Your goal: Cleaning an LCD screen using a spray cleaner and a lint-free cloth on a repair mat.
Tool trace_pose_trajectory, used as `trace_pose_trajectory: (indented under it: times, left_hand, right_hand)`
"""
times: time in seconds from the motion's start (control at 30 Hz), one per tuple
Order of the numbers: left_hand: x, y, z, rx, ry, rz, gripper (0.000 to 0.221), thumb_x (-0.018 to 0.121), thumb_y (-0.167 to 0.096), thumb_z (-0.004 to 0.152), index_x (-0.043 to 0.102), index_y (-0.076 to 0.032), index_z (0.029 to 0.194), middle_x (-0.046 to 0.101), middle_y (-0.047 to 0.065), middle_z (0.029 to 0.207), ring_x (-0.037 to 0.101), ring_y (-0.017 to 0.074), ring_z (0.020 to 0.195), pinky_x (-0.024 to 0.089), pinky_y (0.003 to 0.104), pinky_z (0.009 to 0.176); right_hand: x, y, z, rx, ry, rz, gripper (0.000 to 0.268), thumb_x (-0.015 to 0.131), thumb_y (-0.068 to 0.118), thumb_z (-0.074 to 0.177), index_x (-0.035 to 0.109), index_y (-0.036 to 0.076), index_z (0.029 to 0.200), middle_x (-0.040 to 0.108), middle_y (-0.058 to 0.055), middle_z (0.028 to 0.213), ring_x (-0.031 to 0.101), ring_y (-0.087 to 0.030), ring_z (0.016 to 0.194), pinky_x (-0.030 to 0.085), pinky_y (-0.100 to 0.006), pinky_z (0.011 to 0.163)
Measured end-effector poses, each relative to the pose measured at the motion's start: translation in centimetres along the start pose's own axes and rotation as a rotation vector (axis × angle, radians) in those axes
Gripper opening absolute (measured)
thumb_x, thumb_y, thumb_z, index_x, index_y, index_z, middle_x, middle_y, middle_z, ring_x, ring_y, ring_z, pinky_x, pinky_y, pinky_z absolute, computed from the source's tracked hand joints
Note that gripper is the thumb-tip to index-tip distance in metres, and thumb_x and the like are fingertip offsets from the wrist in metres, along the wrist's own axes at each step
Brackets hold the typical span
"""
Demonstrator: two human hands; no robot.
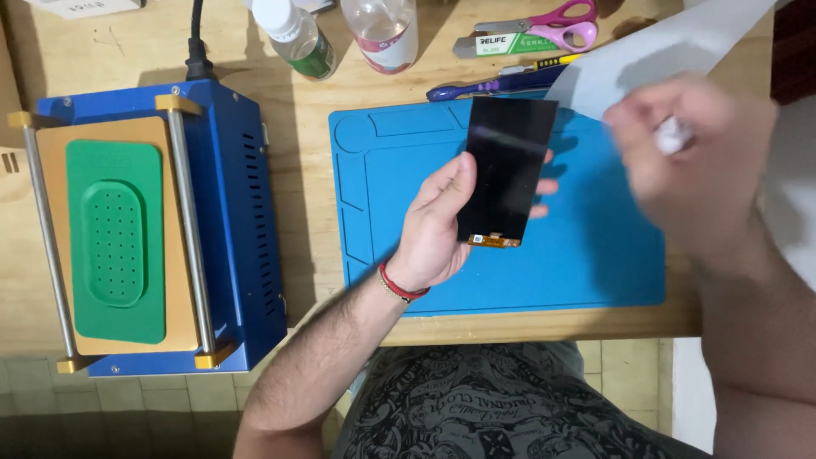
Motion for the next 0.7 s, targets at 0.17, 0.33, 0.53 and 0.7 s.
trace_pose_trajectory:
  times: [0.17,0.33,0.53,0.7]
  left_hand:
    - [-2.3,0.6,0.1,0.139,-0.07,0.044,0.043,0.055,-0.026,0.125,0.061,0.003,0.156,0.07,0.018,0.149,0.071,0.0283,0.134,0.061,0.039,0.117]
    - [-3.0,-0.4,0.4,0.178,-0.144,0.251,0.038,0.059,-0.027,0.122,0.068,-0.002,0.149,0.072,0.007,0.145,0.067,0.0156,0.133,0.056,0.031,0.115]
    - [-1.3,-1.0,0.3,0.108,-0.15,0.87,0.024,0.077,-0.014,0.105,0.062,-0.018,0.124,0.071,-0.011,0.084,0.056,-0.0002,0.068,0.045,0.021,0.064]
    - [-1.4,-0.9,0.2,-0.004,-0.168,1.426,0.048,0.081,-0.019,0.097,0.054,-0.013,0.135,0.077,0.0,0.079,0.072,0.0244,0.059,0.056,0.041,0.06]
  right_hand:
    - [3.5,1.4,-0.2,-0.017,0.207,0.054,0.047,0.103,0.025,0.093,0.06,0.004,0.093,0.078,-0.009,0.11,0.071,-0.018,0.09,0.052,-0.034,0.084]
    - [2.1,-1.0,0.1,0.027,0.176,0.162,0.007,0.071,-0.01,0.1,0.068,-0.005,0.104,0.077,-0.019,0.126,0.066,-0.026,0.095,0.051,-0.038,0.083]
    - [1.6,-2.5,0.9,0.087,0.113,0.434,0.041,0.051,-0.005,0.09,0.049,-0.005,0.131,0.05,-0.015,0.113,0.044,-0.023,0.097,0.035,-0.038,0.087]
    - [2.0,-0.5,1.3,0.093,0.096,0.316,0.039,0.046,-0.016,0.092,0.057,-0.007,0.129,0.052,-0.018,0.126,0.05,-0.029,0.113,0.039,-0.039,0.1]
Point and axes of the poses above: each hand's wrist, its own z-axis towards the middle knuckle, its own x-axis out of the palm, y = z × x, the point moved 6 cm from there along z, towards the middle knuckle
